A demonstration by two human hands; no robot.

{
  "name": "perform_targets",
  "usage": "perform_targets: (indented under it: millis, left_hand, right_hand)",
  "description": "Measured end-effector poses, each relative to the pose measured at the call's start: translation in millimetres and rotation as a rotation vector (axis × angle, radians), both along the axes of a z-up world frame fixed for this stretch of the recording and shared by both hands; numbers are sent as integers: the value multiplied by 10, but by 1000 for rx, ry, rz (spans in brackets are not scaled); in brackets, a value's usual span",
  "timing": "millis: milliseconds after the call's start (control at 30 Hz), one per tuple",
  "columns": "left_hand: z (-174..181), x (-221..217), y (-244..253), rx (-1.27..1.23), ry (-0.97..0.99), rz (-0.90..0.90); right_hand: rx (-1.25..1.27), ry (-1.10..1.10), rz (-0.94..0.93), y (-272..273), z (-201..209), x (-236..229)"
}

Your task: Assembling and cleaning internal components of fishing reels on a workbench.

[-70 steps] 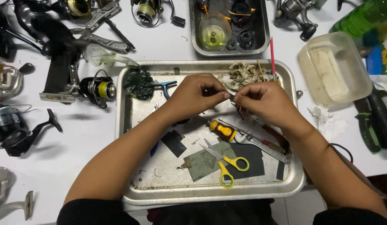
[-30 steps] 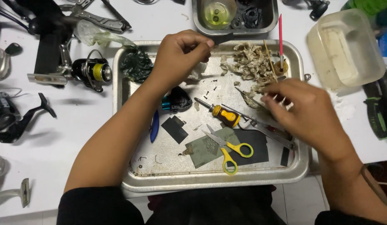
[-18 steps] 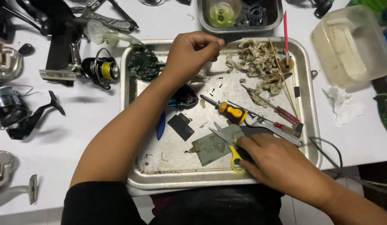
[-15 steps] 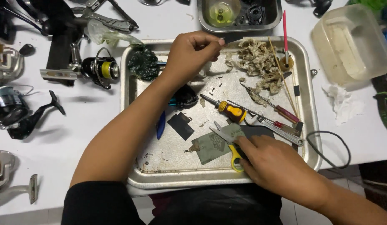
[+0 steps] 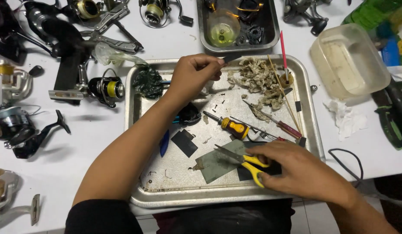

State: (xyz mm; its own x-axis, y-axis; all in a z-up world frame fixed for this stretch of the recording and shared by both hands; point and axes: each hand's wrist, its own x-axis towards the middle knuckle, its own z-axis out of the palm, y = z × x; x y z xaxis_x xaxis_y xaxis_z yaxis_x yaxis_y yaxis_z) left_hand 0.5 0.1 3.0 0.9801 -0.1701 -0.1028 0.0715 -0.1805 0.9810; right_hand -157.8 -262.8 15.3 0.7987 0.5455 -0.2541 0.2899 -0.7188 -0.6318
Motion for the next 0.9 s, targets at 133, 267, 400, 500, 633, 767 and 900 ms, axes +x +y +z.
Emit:
perform_targets:
  millis: [133,267,400,500,633,767,900]
  left_hand:
    - [-75,-9,-6,-114,-22,2]
    - [15,-60,-20,-91,15,3]
    - [-192,-85,-77,-322,50,34]
    - [-236,-138,-157,-425,113,35]
    - [-118,-255,-218,-496,156,44]
    - [-62,-323,-250,-493,159,7]
    - [-26,-362,-259,-451,155,-37]
  right_hand:
    - [306,163,-151,-229,-86,29]
    - [732,407,-167,-152,-198,96]
    - [819,372,-428,-18,-233,261]
    - [764,282,-518,52,-193,381]
    - [684,291,-483,106,-201,480]
    - [584,301,-483,120,-231,510]
    - [533,319,-489,170,-170,549]
